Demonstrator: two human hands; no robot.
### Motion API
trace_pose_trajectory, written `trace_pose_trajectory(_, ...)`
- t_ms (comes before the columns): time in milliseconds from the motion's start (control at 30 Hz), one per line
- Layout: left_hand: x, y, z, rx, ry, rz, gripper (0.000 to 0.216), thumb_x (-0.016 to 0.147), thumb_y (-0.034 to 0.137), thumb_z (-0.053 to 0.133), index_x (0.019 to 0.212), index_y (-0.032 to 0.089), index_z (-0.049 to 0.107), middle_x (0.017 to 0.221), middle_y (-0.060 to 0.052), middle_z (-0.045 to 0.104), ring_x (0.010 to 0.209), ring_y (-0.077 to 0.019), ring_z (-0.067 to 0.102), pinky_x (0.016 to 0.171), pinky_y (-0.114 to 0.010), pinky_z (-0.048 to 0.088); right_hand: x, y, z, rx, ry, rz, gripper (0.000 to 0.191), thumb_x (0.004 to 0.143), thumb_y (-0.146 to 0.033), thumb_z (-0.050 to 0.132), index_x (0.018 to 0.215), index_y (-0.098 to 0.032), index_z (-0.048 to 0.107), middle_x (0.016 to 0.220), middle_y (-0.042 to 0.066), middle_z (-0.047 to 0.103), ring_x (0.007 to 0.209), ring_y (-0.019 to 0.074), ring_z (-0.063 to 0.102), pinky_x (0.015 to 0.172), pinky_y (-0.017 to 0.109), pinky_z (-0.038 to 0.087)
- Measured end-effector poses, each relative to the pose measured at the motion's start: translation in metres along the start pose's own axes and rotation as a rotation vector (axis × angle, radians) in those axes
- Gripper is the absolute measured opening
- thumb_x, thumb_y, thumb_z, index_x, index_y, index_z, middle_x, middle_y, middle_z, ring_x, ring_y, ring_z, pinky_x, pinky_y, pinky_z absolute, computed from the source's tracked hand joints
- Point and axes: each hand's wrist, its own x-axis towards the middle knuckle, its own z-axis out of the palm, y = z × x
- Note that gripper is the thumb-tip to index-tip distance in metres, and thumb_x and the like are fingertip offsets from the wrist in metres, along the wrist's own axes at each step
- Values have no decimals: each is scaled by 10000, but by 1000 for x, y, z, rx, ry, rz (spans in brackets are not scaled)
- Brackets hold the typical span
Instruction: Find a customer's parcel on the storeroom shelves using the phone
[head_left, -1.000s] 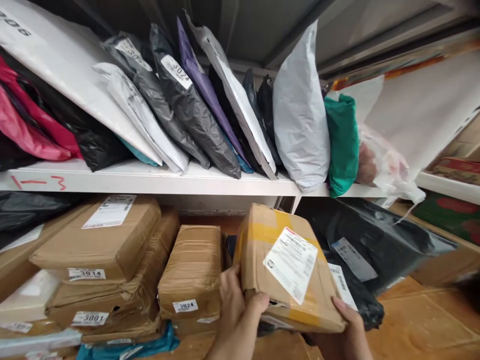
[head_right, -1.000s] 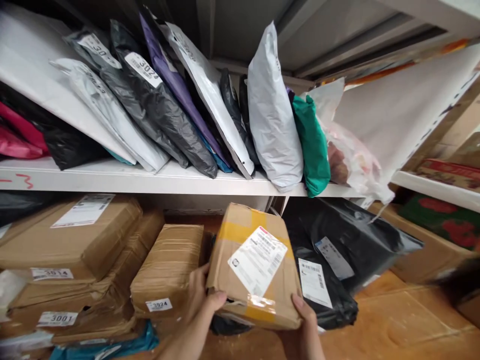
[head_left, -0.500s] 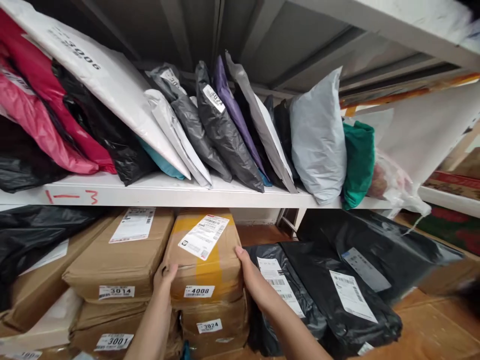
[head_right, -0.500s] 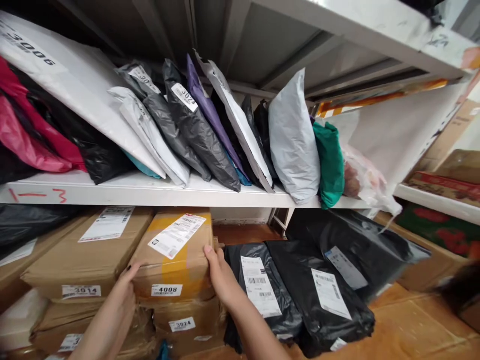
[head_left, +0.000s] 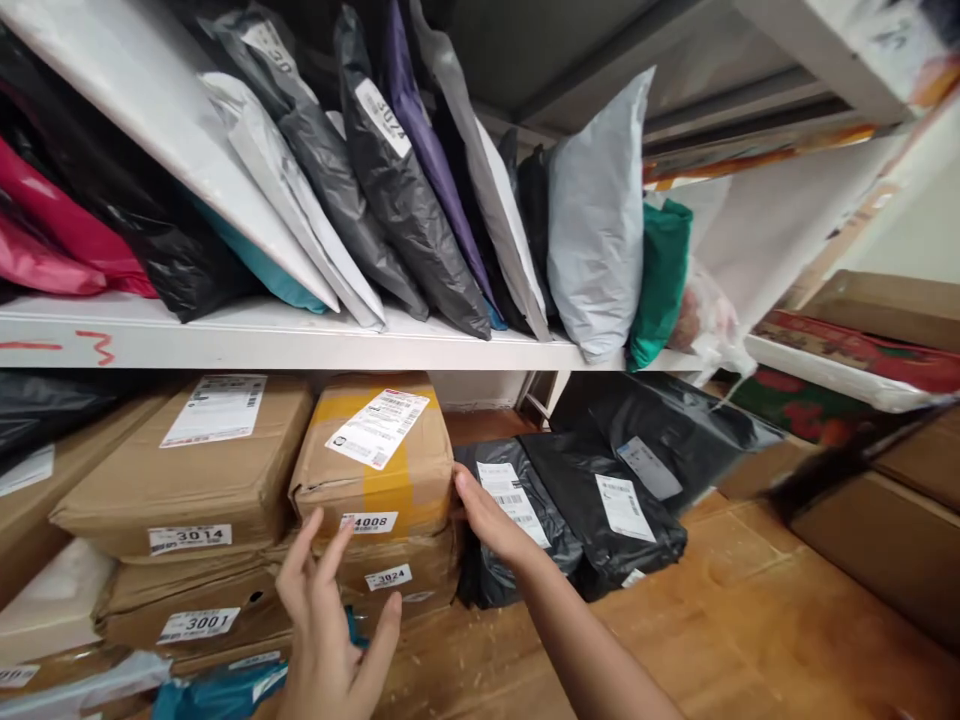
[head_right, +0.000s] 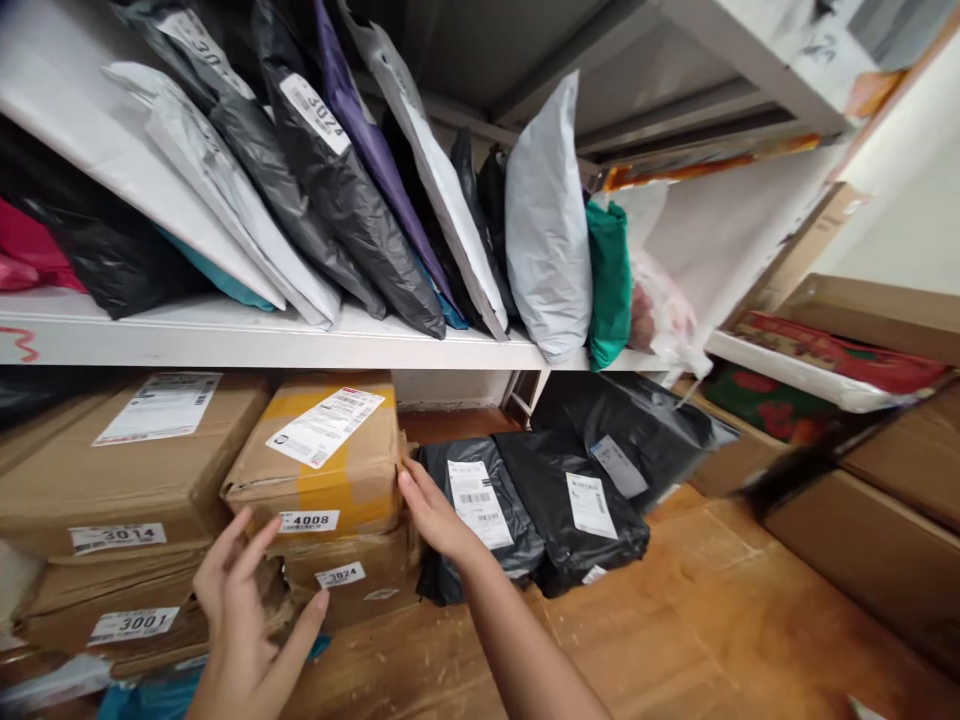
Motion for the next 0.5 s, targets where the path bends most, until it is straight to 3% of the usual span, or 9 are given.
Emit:
trace_pose_trajectory(67, -15, -9, 0, 60, -68, 195, 605, 812, 174, 553, 1371, 200, 324, 1428, -201, 229, 1379, -316, 224, 1104, -553, 274, -13, 15, -6, -36, 29, -4, 1039, 615, -760, 591, 1380, -117, 307, 1441, 194, 311, 1278, 298, 377, 1016, 469, 387)
trace_pose_trajectory(133, -28, -28, 6, 122, -145, 509, 538, 744, 90, 588, 1252, 209, 459, 1318, -152, 371, 1335, -277, 295, 1157, -475, 189, -25, 35, -4, -51, 36, -29, 1161, 493, -586, 794, 1398, -114, 241, 1441, 200, 293, 1282, 297, 364, 1057, 464, 346)
trace_pose_trajectory(200, -37, -51, 19, 212, -240, 806, 468, 716, 102, 579, 1157, 259, 568, 1241, -72, 507, 1246, -235, 390, 1182, -441, 80, -33, 54, 5, -102, 24, -117, 1144, 487, -457, 843, 1394, -126, 230, 1422, 187, 321, 1288, 287, 358, 1083, 458, 318)
trace_pose_trajectory(233, -41, -62, 28, 248, -277, 871, 426, 722, 133, 561, 1118, 283, 608, 1221, -35, 564, 1209, -218, 422, 1186, -426, 49, -34, 62, 10, -163, 55, -173, 1063, 525, -412, 835, 1376, -126, 266, 1399, 180, 350, 1288, 284, 354, 1101, 459, 293)
trace_pose_trajectory(333, -51, -92, 52, 262, -306, 766, 350, 757, 168, 481, 1018, 280, 684, 1180, -2, 656, 1182, -181, 468, 1187, -387, 45, -28, 75, 26, -348, 195, -235, 820, 585, -250, 793, 1283, -113, 384, 1270, 165, 453, 1216, 289, 409, 1076, 462, 322)
trace_pose_trajectory(433, -60, -118, 67, 246, -324, 699, 403, 789, 104, 411, 993, 287, 707, 1180, 11, 665, 1166, -153, 509, 1185, -364, 46, -19, 75, 34, -398, 243, -183, 744, 545, -220, 822, 1186, -113, 460, 1160, 146, 508, 1118, 296, 471, 1005, 455, 402)
trace_pose_trajectory(500, -67, -129, 72, 191, -340, 671, 357, 837, 166, 417, 987, 297, 713, 1187, 5, 662, 1162, -160, 523, 1182, -368, 53, -17, 74, 34, -429, 237, -166, 753, 549, -258, 831, 1195, -122, 469, 1154, 142, 518, 1106, 299, 479, 1000, 456, 413)
